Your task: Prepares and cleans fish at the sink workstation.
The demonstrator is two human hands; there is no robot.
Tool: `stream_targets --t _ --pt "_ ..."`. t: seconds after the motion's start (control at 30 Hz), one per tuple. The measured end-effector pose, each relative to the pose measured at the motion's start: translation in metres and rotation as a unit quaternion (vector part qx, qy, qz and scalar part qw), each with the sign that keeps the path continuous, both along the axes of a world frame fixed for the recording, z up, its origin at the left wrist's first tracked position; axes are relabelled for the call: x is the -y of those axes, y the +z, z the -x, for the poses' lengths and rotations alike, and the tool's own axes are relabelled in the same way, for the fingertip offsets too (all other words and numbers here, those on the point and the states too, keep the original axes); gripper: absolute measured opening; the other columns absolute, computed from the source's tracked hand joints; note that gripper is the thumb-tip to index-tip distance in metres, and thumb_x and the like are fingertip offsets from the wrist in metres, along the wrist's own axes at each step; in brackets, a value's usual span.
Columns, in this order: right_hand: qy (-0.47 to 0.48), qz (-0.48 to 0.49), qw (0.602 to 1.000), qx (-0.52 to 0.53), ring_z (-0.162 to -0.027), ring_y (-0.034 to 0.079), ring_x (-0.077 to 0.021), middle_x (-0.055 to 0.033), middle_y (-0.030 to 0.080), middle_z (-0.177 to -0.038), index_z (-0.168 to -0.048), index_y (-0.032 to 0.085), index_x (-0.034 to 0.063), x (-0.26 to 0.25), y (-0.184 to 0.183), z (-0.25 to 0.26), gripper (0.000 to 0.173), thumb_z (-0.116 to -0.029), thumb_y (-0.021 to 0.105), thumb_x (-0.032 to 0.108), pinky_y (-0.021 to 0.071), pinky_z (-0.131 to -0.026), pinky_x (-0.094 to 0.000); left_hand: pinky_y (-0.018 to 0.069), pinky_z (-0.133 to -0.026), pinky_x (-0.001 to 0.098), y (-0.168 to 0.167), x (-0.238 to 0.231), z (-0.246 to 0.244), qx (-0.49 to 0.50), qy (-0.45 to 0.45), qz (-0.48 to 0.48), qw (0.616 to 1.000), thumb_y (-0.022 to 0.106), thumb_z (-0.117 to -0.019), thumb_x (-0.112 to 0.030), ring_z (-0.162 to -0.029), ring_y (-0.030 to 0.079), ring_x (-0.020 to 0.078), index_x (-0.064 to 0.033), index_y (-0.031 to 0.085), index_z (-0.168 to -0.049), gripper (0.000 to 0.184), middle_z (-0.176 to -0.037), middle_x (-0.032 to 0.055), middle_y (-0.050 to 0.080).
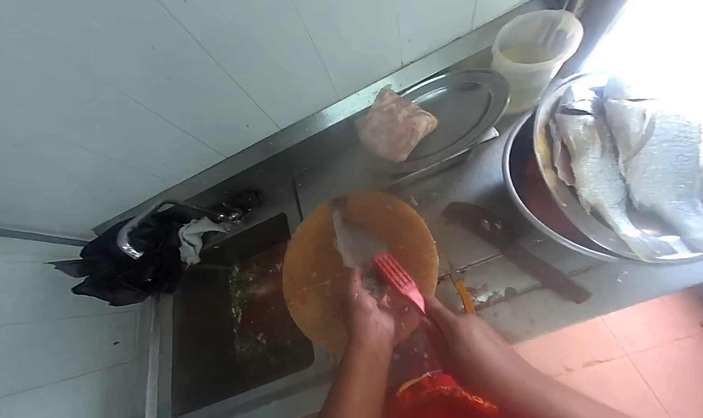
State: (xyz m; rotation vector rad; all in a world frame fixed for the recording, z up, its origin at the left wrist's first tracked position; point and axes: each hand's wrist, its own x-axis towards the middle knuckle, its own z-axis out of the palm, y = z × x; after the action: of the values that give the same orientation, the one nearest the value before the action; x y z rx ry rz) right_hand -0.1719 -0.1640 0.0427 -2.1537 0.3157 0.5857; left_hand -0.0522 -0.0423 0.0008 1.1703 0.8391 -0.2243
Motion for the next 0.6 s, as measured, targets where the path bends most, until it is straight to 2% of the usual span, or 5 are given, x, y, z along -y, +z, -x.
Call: stream_targets --t 0.07,0.2,0.37,0.47,0.6 --pt "-0.012 0.011 1.000 -0.011 -0.080 0.070 -0.0257 -0.0068 0.067 -0.083 -0.134 0.054 0.0188 0.000 -0.006 -0.017 0.040 -0.1104 0.035 0.046 0.0586 -0.073 -0.0488 0.0555 -0.088 0.0484 0.003 0.004 -0.002 0.003 -0.001 0.034 0.999 0.054 -0.1040 -0.036 -0.111 0.064 0.0276 -0.0123 0.059 -0.130 0.036 -0.123 0.0124 0.064" --pt "0.001 0.022 0.999 0.037 -0.070 0.071 -0.0302 -0.0088 0.068 -0.077 -0.150 0.046 0.0184 -0.015 0.006 0.017 0.049 -0.1088 0.039 0.044 0.0589 -0.063 -0.0524 0.0580 -0.081 0.0424 0.004 -0.006 -0.011 0.041 -0.009 0.047 0.998 0.053 -0.1043 -0.032 -0.094 0.067 0.0238 -0.0055 0.061 -0.118 0.031 -0.104 0.0133 0.067" --pt "-0.024 0.016 1.000 0.013 -0.076 0.069 -0.0246 -0.0060 0.066 -0.081 -0.134 0.055 0.0192 -0.005 -0.007 -0.012 0.041 -0.1100 0.036 0.046 0.0586 -0.071 -0.0478 0.0571 -0.084 0.0451 0.000 -0.005 -0.004 0.041 -0.018 0.036 0.998 0.054 -0.1042 -0.031 -0.102 0.066 0.0259 -0.0090 0.062 -0.122 0.030 -0.113 0.0131 0.067" --pt "-0.024 0.024 0.998 0.050 -0.067 0.069 -0.0258 -0.0056 0.065 -0.074 -0.141 0.052 0.0194 -0.020 -0.004 0.005 0.044 -0.1086 0.038 0.046 0.0582 -0.062 -0.0493 0.0566 -0.073 0.0434 0.005 -0.017 -0.012 0.030 -0.011 -0.002 0.999 0.057 -0.1022 -0.030 -0.088 0.066 0.0252 -0.0072 0.064 -0.115 0.027 -0.101 0.0141 0.067" --pt "-0.004 0.024 0.998 0.052 -0.071 0.069 -0.0239 -0.0048 0.066 -0.078 -0.143 0.052 0.0217 -0.017 0.004 -0.005 0.045 -0.1092 0.037 0.047 0.0585 -0.064 -0.0479 0.0575 -0.078 0.0457 0.006 -0.027 -0.008 0.041 0.006 0.053 0.998 0.054 -0.1028 -0.025 -0.091 0.067 0.0265 -0.0054 0.062 -0.115 0.025 -0.103 0.0156 0.066"
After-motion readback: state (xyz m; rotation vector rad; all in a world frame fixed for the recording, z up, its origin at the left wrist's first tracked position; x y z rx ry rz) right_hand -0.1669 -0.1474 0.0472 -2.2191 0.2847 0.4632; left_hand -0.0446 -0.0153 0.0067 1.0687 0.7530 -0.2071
